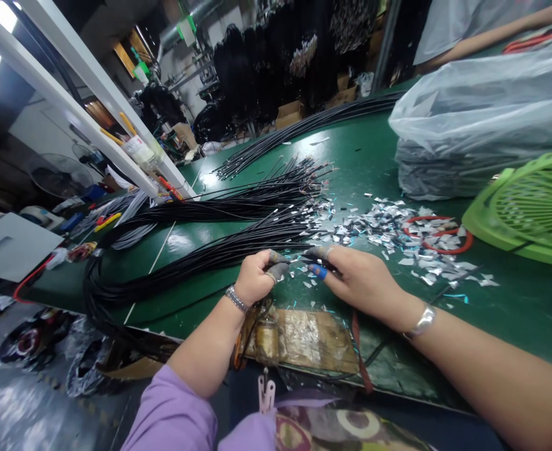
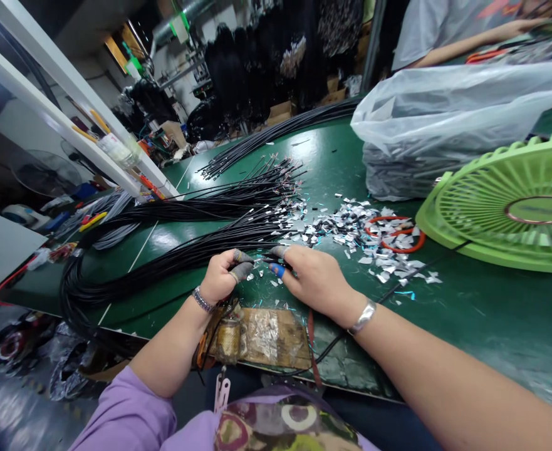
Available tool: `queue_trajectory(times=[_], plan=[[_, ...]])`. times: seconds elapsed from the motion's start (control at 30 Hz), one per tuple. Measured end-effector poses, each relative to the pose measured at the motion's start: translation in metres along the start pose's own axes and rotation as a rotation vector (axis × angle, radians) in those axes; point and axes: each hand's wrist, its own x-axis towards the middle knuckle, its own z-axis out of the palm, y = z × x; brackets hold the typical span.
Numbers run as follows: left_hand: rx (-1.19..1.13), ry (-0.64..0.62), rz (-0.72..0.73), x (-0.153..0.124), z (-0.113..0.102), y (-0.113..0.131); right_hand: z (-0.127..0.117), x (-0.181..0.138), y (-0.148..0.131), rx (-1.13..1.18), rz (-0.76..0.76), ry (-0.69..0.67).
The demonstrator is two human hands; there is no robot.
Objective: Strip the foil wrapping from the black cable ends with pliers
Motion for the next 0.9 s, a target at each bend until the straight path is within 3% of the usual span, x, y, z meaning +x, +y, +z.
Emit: queue_trajectory(times=[0.3,0.67,0.77,0.9], plan=[[-0.154,-0.019,-0.236,-0.004,0.008,0.009,0.014,-0.002,-0.008,0.006,0.036,-0.032],[-0.217,-0.097,-0.222,-0.005,0.007,0.01,0.015,-0.001,-0.011,0.035,0.033,-0.084],[-0.145,-0.083,-0.162,-0.006,0.007,0.01,0.01,0.002,-0.01,0.203,0.084,-0.111],[0.151,0.008,0.076,-0.009,0.003,0.009,0.008,0.007,-0.005,0.551,0.248,-0.084]])
